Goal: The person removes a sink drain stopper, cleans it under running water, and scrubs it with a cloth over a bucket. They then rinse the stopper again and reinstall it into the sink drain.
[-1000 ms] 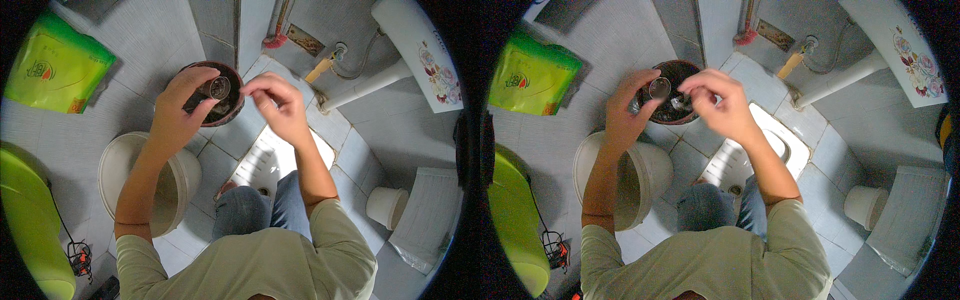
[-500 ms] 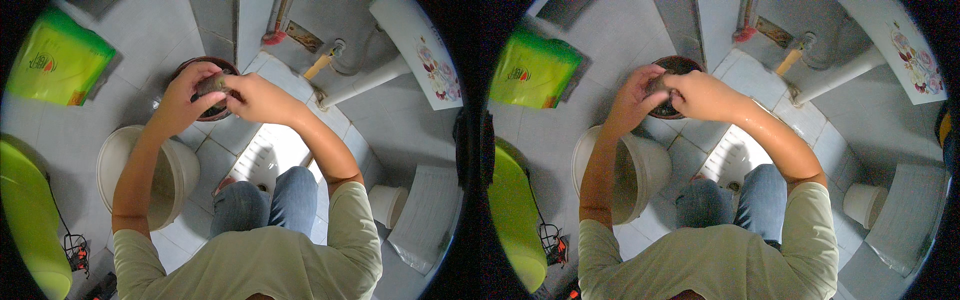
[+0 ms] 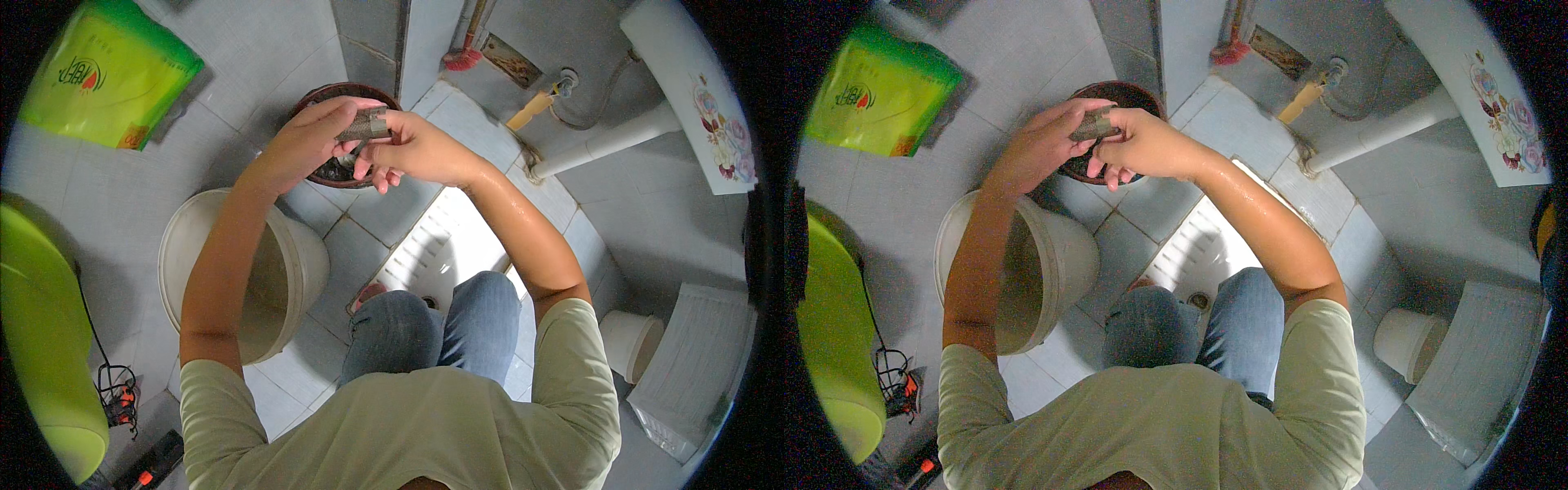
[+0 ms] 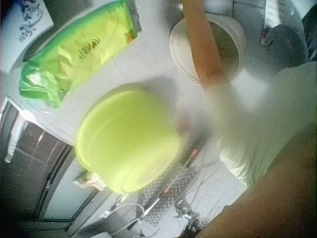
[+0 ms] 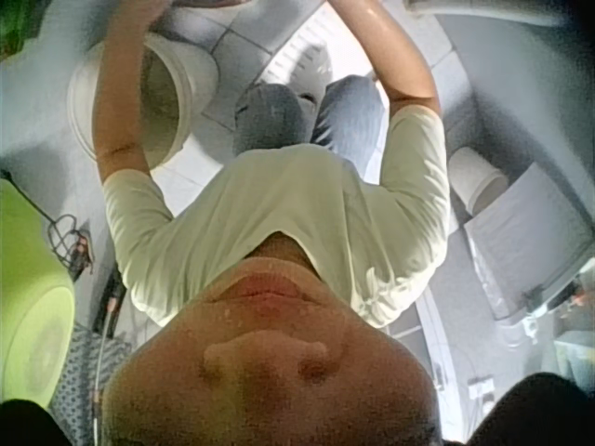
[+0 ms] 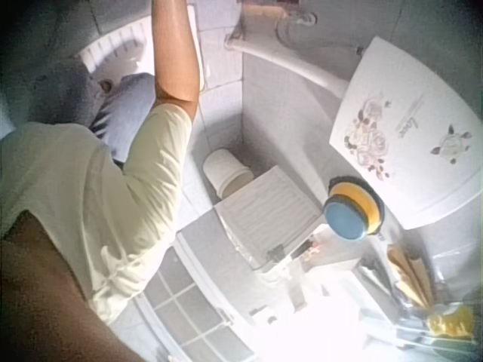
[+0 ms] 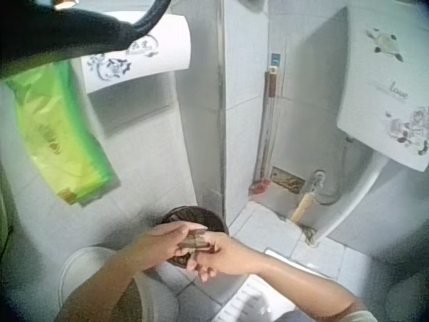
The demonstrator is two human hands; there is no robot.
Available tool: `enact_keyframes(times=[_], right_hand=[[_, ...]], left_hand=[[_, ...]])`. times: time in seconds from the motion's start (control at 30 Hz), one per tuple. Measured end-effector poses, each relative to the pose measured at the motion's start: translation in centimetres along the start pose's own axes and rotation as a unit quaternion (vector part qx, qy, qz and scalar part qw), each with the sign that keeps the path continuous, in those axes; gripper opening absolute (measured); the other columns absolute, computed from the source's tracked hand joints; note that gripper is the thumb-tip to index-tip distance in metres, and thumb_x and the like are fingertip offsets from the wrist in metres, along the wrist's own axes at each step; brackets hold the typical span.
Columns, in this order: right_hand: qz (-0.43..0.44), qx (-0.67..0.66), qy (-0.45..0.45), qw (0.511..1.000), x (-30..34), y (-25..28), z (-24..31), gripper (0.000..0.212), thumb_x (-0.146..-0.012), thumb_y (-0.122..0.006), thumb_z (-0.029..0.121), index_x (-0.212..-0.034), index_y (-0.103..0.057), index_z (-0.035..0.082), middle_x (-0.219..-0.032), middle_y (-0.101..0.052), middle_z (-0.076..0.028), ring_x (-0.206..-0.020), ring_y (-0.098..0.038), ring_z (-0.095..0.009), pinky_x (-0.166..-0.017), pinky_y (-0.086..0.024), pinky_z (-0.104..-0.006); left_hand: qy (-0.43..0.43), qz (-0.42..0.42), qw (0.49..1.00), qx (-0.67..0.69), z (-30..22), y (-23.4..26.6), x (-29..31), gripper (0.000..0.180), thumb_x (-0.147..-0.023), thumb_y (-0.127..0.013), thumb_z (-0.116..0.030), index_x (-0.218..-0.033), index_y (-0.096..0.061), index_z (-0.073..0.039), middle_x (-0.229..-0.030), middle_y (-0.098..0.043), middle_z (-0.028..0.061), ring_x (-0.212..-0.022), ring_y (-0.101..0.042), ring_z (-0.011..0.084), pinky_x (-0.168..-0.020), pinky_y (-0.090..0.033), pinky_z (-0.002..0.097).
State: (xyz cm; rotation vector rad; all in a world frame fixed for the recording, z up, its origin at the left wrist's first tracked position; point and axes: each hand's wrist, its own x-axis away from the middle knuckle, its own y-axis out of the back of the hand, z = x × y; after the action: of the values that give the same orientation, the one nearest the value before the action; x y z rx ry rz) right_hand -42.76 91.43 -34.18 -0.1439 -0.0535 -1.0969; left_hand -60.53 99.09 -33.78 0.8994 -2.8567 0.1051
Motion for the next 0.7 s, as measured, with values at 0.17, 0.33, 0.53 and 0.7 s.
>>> enact_keyframes(times=[0.17, 0.33, 0.53, 0.7], right_hand=[[-0.034, 0.009, 0.006, 0.999, 0.3, -0.2, 0.2, 0.023, -0.085, -0.047, 0.004, -0.108, -0.048, 0.004, -0.084, -0.064, -0.009, -0.058, -0.061, -0.011, -0.05, -0.044, -0.0202], [-0.012, 0.038, 0.0, 0.999, -0.3, -0.9, -0.1, 0.021, -0.085, -0.047, 0.004, -0.106, -0.045, 0.002, -0.082, -0.064, -0.009, -0.058, -0.062, -0.013, -0.05, -0.046, -0.0218], [-0.083, 0.09, 0.038, 0.992, -0.1, -1.8, 0.3, 0.016, -0.081, -0.048, 0.004, -0.096, -0.047, -0.002, -0.077, -0.065, -0.015, -0.058, -0.064, -0.018, -0.05, -0.049, -0.0287], [-0.177, 0.321, 0.113, 0.924, -0.6, -3.3, 0.7, 0.014, -0.078, -0.049, 0.004, -0.088, -0.05, -0.006, -0.067, -0.06, -0.02, -0.061, -0.061, -0.027, -0.061, -0.049, -0.0368]], left_hand=[[0.013, -0.064, 0.998, -0.017, 0.0, -0.2, 0.0, 0.033, -0.098, -0.034, -0.027, -0.118, -0.052, -0.007, -0.109, -0.054, 0.0018, -0.099, -0.05, 0.0111, -0.084, -0.042, 0.0278], [-0.017, -0.047, 0.999, 0.0, 0.2, 0.2, 0.0, 0.029, -0.098, -0.034, -0.022, -0.112, -0.055, -0.008, -0.102, -0.053, -0.0001, -0.087, -0.046, 0.0051, -0.076, -0.041, 0.0209], [-0.068, -0.003, 0.992, 0.11, 2.0, 1.5, -0.4, 0.026, -0.096, -0.035, -0.017, -0.109, -0.054, -0.005, -0.105, -0.051, 0.0018, -0.091, -0.046, 0.0075, -0.08, -0.039, 0.0225], [-0.144, 0.051, 0.965, 0.213, 2.2, 1.5, -0.9, 0.024, -0.093, -0.037, -0.018, -0.107, -0.051, -0.003, -0.106, -0.051, 0.0055, -0.101, -0.045, 0.0149, -0.091, -0.034, 0.0298]])
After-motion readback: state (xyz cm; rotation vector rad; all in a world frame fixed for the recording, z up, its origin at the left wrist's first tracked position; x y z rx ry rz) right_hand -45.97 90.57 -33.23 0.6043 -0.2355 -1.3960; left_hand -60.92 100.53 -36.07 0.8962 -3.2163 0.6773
